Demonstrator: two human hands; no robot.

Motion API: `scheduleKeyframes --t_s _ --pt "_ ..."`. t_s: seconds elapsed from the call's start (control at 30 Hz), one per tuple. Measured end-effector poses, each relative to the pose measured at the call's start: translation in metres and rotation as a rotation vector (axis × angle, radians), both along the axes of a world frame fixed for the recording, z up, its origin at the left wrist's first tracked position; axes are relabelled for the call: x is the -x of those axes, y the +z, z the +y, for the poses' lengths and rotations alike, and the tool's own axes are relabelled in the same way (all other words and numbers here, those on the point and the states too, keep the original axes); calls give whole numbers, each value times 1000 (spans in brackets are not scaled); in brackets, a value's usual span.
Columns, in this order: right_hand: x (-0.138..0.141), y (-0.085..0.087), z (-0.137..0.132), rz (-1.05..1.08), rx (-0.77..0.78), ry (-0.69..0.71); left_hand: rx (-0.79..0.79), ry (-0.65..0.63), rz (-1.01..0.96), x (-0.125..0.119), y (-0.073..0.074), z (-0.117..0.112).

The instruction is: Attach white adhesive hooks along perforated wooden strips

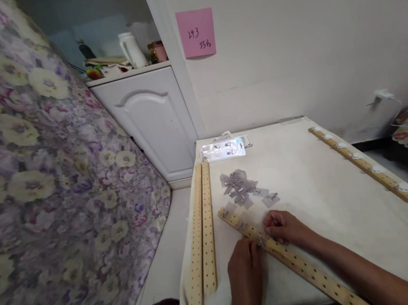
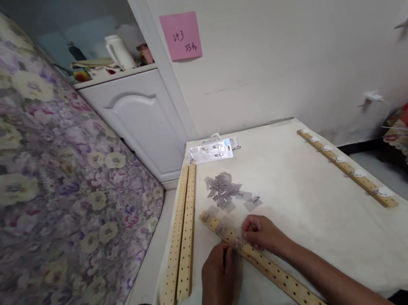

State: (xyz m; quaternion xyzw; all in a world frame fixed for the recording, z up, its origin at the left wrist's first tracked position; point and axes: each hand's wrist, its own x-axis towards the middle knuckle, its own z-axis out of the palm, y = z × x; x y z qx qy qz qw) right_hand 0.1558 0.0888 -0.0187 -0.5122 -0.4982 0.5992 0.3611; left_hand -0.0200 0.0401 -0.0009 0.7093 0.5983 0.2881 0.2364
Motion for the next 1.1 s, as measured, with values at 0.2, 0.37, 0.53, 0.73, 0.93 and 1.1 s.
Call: scheduleKeyframes --t_s 0.2,0.37,0.53,0.73,0.93,1.1 --pt "-1 -3 1 -1 2 -20 8 -2 -3 1 -2 1" --pt "-1 -3 1 17 6 -19 17 0 0 0 -2 1" --pt "-1 -3 0 -5 9 -23 24 6 16 -1 -3 2" --pt "0 -1 0 -7 15 -31 37 6 24 -2 -2 1" --pt "1 3 0 -2 21 -24 49 11 38 -2 -1 -1" --pt "1 5 0 -10 30 -21 63 13 31 -2 -1 0"
